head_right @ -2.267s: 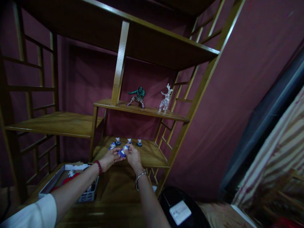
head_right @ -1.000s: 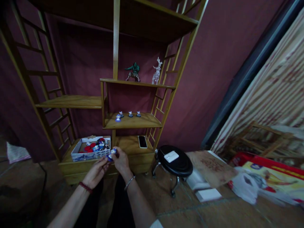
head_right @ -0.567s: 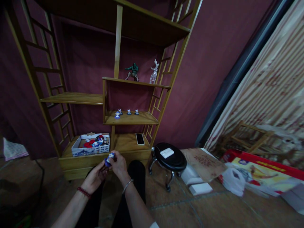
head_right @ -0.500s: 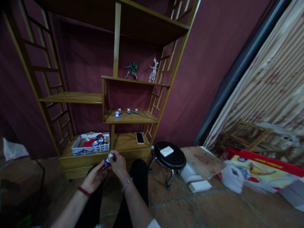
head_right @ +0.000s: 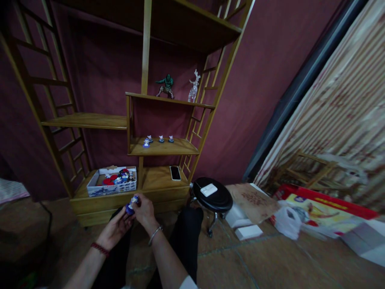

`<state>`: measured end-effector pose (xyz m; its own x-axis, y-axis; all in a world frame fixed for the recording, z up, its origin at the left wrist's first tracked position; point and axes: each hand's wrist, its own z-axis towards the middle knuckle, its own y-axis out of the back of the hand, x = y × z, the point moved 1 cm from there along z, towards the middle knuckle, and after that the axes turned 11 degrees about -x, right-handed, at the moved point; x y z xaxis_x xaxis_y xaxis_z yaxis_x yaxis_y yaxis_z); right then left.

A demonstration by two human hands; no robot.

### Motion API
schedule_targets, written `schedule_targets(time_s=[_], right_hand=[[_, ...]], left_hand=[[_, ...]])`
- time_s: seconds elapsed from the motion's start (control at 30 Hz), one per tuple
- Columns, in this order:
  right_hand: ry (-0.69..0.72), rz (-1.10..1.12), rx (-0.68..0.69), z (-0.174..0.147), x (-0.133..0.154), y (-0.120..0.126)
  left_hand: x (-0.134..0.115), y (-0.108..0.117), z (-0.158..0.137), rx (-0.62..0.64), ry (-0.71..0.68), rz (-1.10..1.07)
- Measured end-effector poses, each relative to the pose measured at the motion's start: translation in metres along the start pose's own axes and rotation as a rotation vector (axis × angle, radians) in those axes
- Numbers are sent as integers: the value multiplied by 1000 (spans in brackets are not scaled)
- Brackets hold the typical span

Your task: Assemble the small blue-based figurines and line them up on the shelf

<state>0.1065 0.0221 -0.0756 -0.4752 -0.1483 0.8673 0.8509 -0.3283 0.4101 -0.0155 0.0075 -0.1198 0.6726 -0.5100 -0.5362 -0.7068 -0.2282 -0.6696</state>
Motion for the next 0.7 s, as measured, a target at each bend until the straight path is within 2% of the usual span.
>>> schedule_targets(time_s=[0.27,0.5,0.7], right_hand=[[3,-41,32,-2,0,-8],[-5,21,108,-4,-3,-18],[-44,73,96,0,-10,-16]], left_hand=[[6,13,8,-13,42,-71],[6,25,9,-9,42,-142],[1,25,14,21,26,-140]])
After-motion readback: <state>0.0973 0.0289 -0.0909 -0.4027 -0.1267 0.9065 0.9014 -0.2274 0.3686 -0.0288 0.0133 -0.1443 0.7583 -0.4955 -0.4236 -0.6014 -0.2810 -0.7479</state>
